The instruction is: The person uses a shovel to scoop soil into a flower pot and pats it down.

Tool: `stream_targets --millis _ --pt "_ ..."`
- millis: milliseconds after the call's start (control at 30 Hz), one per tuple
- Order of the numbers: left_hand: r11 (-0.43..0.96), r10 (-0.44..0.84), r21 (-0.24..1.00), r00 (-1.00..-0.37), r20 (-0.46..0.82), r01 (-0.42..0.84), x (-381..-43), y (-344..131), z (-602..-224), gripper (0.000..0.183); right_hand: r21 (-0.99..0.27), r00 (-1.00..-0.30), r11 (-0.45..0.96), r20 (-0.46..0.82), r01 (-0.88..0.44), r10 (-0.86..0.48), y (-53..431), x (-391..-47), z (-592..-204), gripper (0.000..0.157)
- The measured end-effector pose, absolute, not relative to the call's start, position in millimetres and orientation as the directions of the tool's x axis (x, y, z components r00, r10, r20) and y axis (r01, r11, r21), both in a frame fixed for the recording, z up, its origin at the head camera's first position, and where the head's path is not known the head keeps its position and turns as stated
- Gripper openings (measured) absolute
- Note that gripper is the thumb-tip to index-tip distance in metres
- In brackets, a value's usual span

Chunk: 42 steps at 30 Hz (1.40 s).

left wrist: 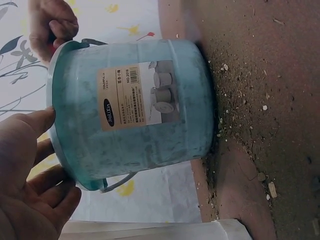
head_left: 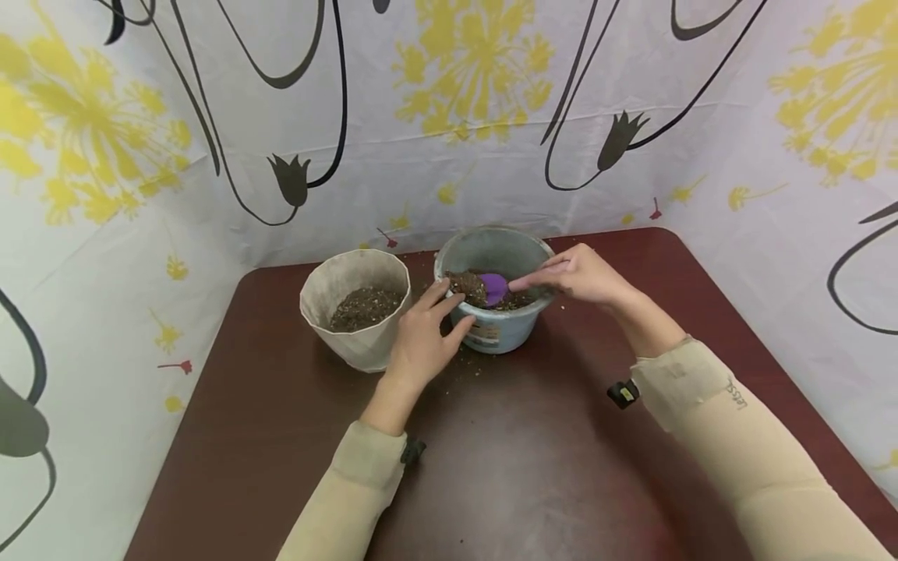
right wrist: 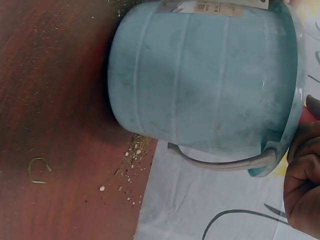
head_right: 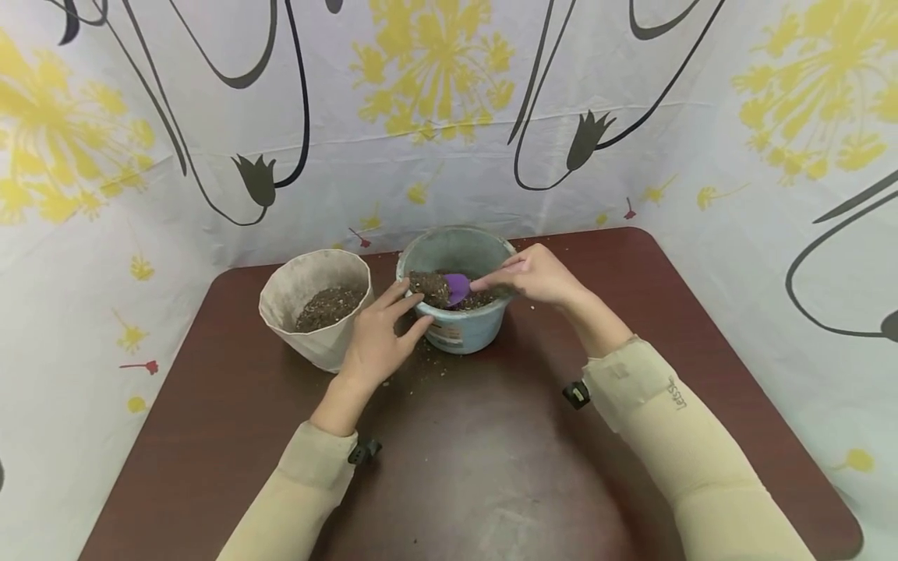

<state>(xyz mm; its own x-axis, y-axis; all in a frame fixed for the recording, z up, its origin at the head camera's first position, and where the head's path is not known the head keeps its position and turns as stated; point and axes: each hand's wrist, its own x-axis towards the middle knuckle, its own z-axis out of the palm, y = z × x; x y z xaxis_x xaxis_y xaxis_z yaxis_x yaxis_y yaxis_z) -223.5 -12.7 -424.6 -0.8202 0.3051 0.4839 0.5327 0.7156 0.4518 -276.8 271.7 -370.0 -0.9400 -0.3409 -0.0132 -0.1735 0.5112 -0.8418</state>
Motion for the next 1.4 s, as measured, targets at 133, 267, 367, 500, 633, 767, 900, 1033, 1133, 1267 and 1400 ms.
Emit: stream_targets --millis 133,267,367,500,633,767,900,1033,1133,1267,1400 --pt "0.714 0.302 0.449 -0.815 0.495 0.537 -223.3 -12.5 -426.1 0.042 -0.886 -0.94 0.435 0.004 -0.161 -0.34 275.8 -276.8 -375.4 0.016" --pt "0.718 0.304 0.44 -0.811 0.5 0.54 -222.5 -12.3 -427.1 0.042 -0.916 -0.939 0.374 0.007 -0.143 -0.343 279.0 -275.5 -379.2 0.019" --pt "0.717 0.307 0.435 -0.807 0.504 0.545 -222.2 -12.1 -427.5 0.042 -0.926 -0.946 0.355 0.004 -0.126 -0.325 282.1 -272.7 -380.8 0.021" --pt "0.712 0.304 0.436 -0.8 0.517 0.551 -222.3 -12.6 -427.6 0.043 -0.929 -0.954 0.342 0.034 -0.139 -0.297 286.7 -266.9 -380.4 0.024" --pt "0.71 0.297 0.434 -0.795 0.53 0.554 -222.8 -13.7 -428.3 0.042 -0.941 -0.957 0.301 0.069 -0.157 -0.283 292.7 -260.7 -377.4 0.027" --pt "0.708 0.291 0.429 -0.785 0.547 0.561 -223.5 -14.1 -428.7 0.041 -0.956 -0.961 0.261 0.059 -0.132 -0.269 300.5 -255.6 -374.4 0.028" --pt "0.707 0.296 0.426 -0.783 0.548 0.565 -224.0 -13.3 -428.5 0.041 -0.954 -0.965 0.276 0.047 -0.119 -0.257 309.4 -249.6 -372.1 0.028" --pt "0.707 0.297 0.428 -0.786 0.543 0.563 -224.9 -12.2 -428.2 0.04 -0.928 -0.968 0.342 0.066 -0.149 -0.243 317.1 -244.7 -371.3 0.027" --pt "0.707 0.292 0.43 -0.786 0.545 0.562 -225.5 -11.7 -428.1 0.039 -0.918 -0.971 0.362 0.082 -0.161 -0.224 321.3 -242.1 -372.7 0.027" --pt "0.709 0.291 0.43 -0.787 0.544 0.559 -225.8 -11.1 -428.6 0.04 -0.921 -0.977 0.361 0.079 -0.147 -0.197 324.4 -238.9 -376.8 0.027" --pt "0.706 0.293 0.435 -0.789 0.54 0.559 -225.7 -9.7 -429.5 0.04 -0.916 -0.983 0.377 0.081 -0.14 -0.167 324.2 -234.2 -378.2 0.027"
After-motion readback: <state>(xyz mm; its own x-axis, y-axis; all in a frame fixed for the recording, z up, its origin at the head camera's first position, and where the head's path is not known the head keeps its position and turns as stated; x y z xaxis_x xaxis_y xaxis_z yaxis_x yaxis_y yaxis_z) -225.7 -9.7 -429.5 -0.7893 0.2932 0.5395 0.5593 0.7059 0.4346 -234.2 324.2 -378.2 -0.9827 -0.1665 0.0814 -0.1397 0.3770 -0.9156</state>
